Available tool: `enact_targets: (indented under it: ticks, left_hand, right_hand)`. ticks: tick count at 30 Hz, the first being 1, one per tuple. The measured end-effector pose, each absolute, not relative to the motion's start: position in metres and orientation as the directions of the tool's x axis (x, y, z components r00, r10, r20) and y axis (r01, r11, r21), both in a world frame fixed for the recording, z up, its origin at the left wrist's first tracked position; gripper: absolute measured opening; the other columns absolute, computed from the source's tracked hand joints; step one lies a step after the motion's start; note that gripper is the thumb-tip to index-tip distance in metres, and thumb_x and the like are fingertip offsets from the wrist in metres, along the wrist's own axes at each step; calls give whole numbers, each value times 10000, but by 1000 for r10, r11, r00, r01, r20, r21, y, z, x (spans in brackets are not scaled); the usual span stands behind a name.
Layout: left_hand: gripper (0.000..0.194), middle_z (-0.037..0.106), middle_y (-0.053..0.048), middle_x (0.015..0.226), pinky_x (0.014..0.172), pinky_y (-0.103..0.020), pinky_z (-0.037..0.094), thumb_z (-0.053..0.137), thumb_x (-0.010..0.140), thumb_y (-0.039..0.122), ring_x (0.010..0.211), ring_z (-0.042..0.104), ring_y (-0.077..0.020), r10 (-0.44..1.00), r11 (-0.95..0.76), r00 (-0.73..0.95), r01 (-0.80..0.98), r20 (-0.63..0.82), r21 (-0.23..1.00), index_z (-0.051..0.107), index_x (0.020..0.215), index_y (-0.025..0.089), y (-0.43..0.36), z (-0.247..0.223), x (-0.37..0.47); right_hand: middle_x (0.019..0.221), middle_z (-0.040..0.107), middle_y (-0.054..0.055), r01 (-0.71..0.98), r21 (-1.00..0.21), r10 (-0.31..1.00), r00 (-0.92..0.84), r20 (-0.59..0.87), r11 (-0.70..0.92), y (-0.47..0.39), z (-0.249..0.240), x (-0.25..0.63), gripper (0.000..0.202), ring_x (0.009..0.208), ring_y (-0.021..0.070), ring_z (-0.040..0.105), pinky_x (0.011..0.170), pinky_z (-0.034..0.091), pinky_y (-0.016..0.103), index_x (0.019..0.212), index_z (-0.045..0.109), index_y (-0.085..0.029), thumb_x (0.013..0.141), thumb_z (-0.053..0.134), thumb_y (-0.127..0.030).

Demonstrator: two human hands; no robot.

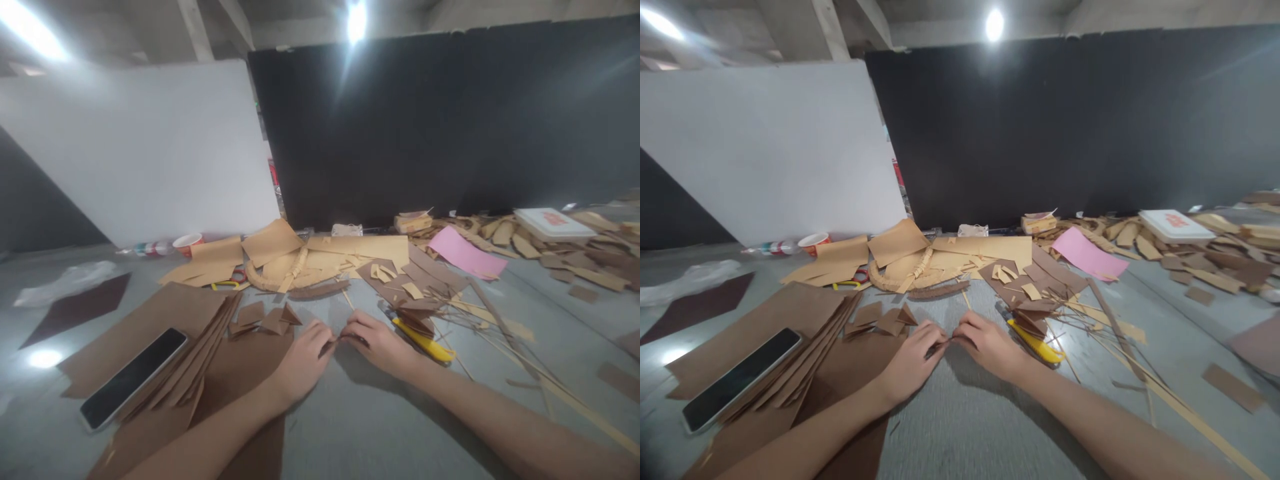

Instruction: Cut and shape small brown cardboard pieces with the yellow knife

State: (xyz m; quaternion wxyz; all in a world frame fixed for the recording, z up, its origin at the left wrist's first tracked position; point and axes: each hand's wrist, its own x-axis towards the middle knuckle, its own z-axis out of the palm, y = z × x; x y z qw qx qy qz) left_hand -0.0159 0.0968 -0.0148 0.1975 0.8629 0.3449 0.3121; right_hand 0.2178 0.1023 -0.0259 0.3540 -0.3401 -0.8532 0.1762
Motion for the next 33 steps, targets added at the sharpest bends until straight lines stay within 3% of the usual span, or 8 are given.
enact_targets:
  ticks: [9,16,19,22,25,27,33]
  left_hand:
    - [134,625,-34,939,858,-324,490,562,1063,176,943,604,-201,717,-685,559,456,416,568,584,934,202,96,-16,-16]
    - [206,674,-42,921,857,-343,499,567,954,8,959,592,-218,658,-751,542,423,523,506,584,886,202,98,-16,-19]
    - [234,686,-47,935,867,-358,504,551,919,-29,969,582,-227,635,-772,540,441,552,457,607,895,197,99,-19,-20]
    - [236,691,-50,930,864,-372,508,554,909,-29,970,584,-239,639,-769,558,486,529,416,624,893,196,99,-21,-20]
    - [238,670,-54,890,850,-388,516,545,899,-30,956,579,-251,681,-732,583,560,443,387,615,867,195,99,-19,-18]
    - [231,652,-58,899,861,-399,528,543,893,-22,972,577,-258,708,-706,579,592,404,389,606,859,198,99,-17,-16]
    - [240,684,-106,1240,1069,-480,534,560,944,59,1244,584,-282,695,-719,580,557,424,416,667,1108,198,97,-12,-11]
  right_hand:
    - [1001,634,64,451,-489,665,-528,529,747,100,-23,219,142,908,182,644,834,548,290,1014,677,-206,1065,545,-192]
    - [929,602,50,495,-416,644,-519,562,763,103,-28,219,162,834,178,610,761,526,287,948,636,-202,1067,528,-182]
    - [1024,647,80,482,-431,644,-509,571,763,101,-26,219,102,913,194,644,811,552,312,1084,651,-208,1048,559,-181]
    - [1118,674,99,476,-404,622,-541,566,782,98,-25,219,190,979,212,659,853,562,344,1218,634,-219,1029,635,-227]
    - [1007,691,63,475,-307,563,-632,533,825,100,-27,217,66,931,209,651,844,542,350,1096,674,-222,1044,644,-251]
    - [941,686,50,487,-260,548,-670,501,834,103,-30,216,86,908,208,642,831,528,350,1008,687,-216,1058,618,-227]
    - [937,677,71,639,-297,688,-537,488,710,106,-29,216,151,933,240,613,860,505,391,948,687,-206,1023,587,-123]
